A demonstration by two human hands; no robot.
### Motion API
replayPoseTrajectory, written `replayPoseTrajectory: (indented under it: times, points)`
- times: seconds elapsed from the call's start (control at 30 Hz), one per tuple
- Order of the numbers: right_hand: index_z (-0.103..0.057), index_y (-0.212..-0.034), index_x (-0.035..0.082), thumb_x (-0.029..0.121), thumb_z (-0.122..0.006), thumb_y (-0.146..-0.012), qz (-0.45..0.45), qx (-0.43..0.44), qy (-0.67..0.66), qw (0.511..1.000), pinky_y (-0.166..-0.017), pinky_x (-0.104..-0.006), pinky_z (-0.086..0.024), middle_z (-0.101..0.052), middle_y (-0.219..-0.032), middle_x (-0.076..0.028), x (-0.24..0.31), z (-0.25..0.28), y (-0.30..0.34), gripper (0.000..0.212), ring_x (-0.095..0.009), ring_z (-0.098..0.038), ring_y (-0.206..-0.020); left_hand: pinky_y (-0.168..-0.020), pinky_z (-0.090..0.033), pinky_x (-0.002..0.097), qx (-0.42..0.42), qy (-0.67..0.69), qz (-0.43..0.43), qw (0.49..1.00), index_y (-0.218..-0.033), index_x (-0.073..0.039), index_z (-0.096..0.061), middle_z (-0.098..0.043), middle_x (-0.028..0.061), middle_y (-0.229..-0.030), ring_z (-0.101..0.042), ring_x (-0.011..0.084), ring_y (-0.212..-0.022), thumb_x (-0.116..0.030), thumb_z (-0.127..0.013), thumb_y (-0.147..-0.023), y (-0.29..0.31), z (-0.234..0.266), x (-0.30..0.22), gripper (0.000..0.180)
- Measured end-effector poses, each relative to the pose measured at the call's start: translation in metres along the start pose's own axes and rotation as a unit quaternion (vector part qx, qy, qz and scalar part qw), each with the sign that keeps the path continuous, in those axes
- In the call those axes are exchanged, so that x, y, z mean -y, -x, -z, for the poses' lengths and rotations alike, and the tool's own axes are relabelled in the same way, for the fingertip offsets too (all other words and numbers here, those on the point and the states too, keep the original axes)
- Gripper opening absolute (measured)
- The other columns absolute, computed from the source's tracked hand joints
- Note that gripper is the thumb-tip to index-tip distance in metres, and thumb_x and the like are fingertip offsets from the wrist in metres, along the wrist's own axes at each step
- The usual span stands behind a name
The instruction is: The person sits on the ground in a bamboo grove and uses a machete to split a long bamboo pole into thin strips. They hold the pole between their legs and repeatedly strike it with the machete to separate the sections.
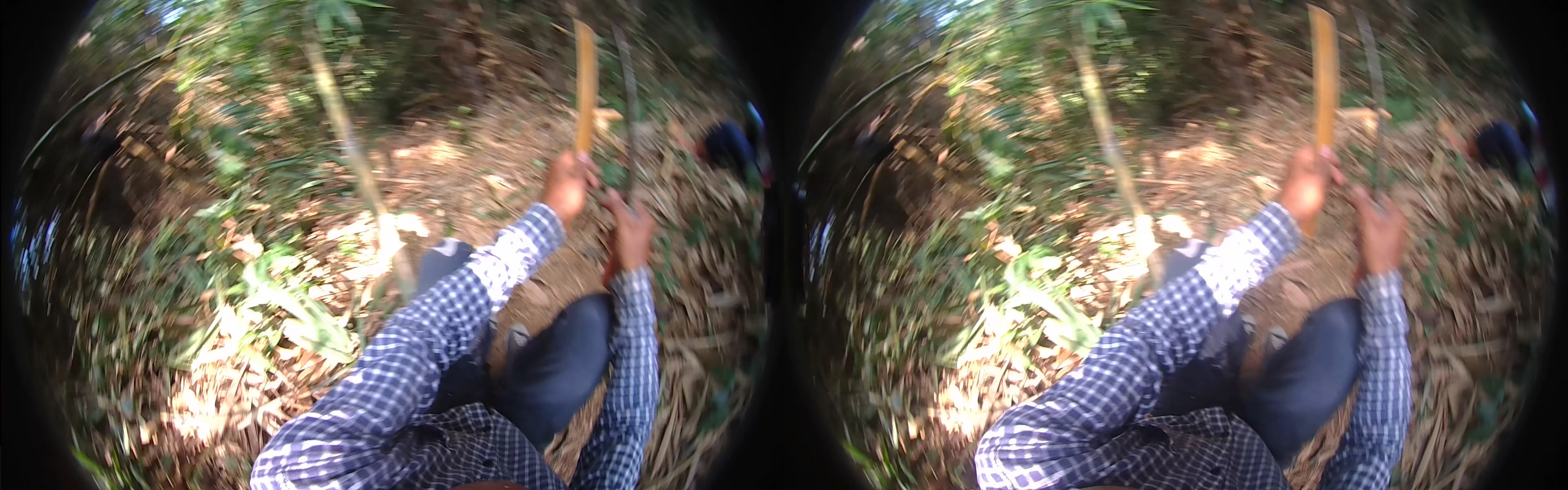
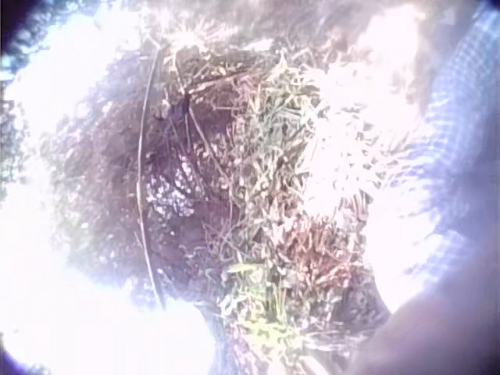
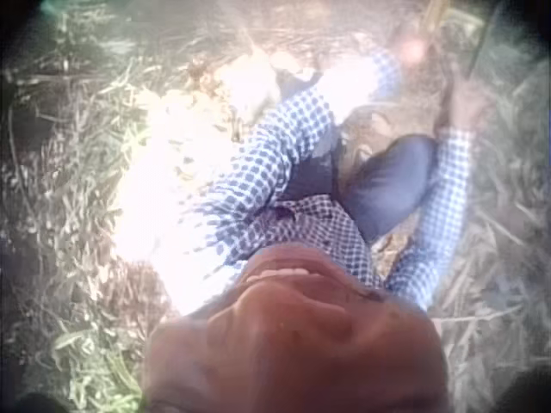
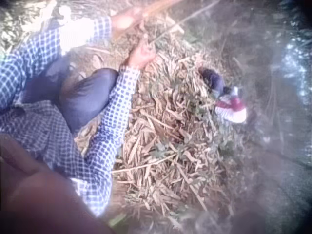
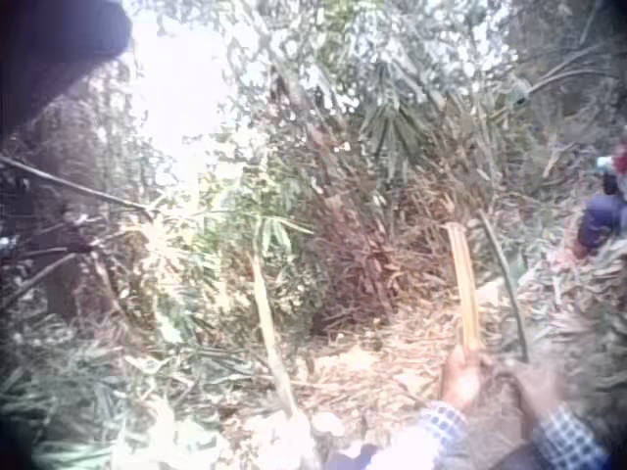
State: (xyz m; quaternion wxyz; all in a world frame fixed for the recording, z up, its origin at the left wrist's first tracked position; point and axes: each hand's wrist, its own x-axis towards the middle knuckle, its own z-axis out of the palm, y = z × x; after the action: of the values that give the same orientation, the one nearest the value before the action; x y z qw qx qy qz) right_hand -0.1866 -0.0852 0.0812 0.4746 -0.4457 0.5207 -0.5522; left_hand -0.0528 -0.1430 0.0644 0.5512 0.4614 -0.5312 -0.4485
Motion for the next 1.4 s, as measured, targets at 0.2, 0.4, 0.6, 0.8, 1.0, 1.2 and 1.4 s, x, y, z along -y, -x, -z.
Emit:
replayPoseTrajectory:
  times: [0.2,0.4,0.6,0.8,1.0,1.2,1.4]
  points:
    - [-0.062,-0.085,0.002,0.019,-0.066,-0.086,0.252,0.087,0.297,0.917,-0.047,-0.0322,-0.036,-0.054,-0.058,-0.006,-0.030,0.022,0.012,0.017,-0.014,-0.045,-0.048,-0.035,-0.041,0.0264,0.024,0.108,0.219,0.969,-0.096,-0.008,-0.042,-0.044,-0.0007,-0.062,-0.044,0.0106,-0.041,-0.026,-0.040,-0.101,0.067,0.087,-0.010,0.018]
    - [-0.062,-0.082,0.003,0.019,-0.069,-0.072,0.261,0.180,0.426,0.847,-0.060,-0.0458,-0.048,-0.061,-0.066,-0.018,-0.048,-0.021,0.070,0.020,-0.037,-0.061,-0.062,-0.044,-0.041,0.0211,0.064,0.241,0.271,0.930,-0.098,-0.008,-0.046,-0.052,0.0020,-0.077,-0.049,0.0075,-0.057,-0.016,-0.043,-0.100,0.161,0.117,0.026,0.008]
    - [-0.062,-0.088,0.006,0.018,-0.069,-0.069,0.262,0.229,0.481,0.805,-0.065,-0.0517,-0.048,-0.062,-0.072,-0.022,-0.077,-0.007,0.064,0.023,-0.043,-0.061,-0.070,-0.042,-0.039,0.0181,0.088,0.194,0.271,0.939,-0.104,-0.004,-0.048,-0.052,0.0018,-0.077,-0.044,0.0038,-0.053,-0.018,-0.042,-0.101,0.186,0.115,0.021,0.015]
    - [-0.060,-0.088,0.003,0.020,-0.069,-0.068,0.263,0.170,0.520,0.795,-0.067,-0.0517,-0.049,-0.063,-0.074,-0.023,-0.093,-0.003,0.057,0.028,-0.043,-0.062,-0.071,-0.040,-0.037,0.0174,0.108,0.193,0.248,0.943,-0.104,-0.004,-0.047,-0.048,0.0005,-0.075,-0.041,0.0025,-0.051,-0.021,-0.043,-0.100,0.204,0.127,0.012,0.018]
    - [-0.060,-0.090,0.003,0.021,-0.070,-0.067,0.258,0.217,0.527,0.780,-0.066,-0.0514,-0.048,-0.063,-0.073,-0.024,-0.099,-0.007,0.059,0.031,-0.043,-0.061,-0.070,-0.040,-0.036,0.0174,0.092,0.178,0.262,0.944,-0.104,-0.004,-0.046,-0.047,-0.0001,-0.074,-0.041,0.0022,-0.051,-0.019,-0.043,-0.099,0.213,0.130,0.013,0.016]
    - [-0.062,-0.092,0.005,0.023,-0.069,-0.067,0.242,0.208,0.519,0.793,-0.068,-0.0518,-0.049,-0.063,-0.072,-0.024,-0.095,-0.003,0.059,0.032,-0.043,-0.062,-0.070,-0.041,-0.036,0.0173,0.103,0.172,0.267,0.943,-0.105,-0.004,-0.045,-0.046,-0.0004,-0.072,-0.040,0.0019,-0.050,-0.019,-0.042,-0.099,0.212,0.131,0.013,0.016]
    - [-0.064,-0.088,0.004,0.024,-0.069,-0.068,0.231,0.206,0.516,0.799,-0.065,-0.0519,-0.049,-0.064,-0.071,-0.023,-0.101,-0.013,0.040,0.029,-0.042,-0.062,-0.068,-0.040,-0.034,0.0189,0.107,0.137,0.282,0.943,-0.104,-0.006,-0.045,-0.046,-0.0015,-0.069,-0.039,0.0023,-0.048,-0.020,-0.040,-0.100,0.217,0.141,0.003,0.016]
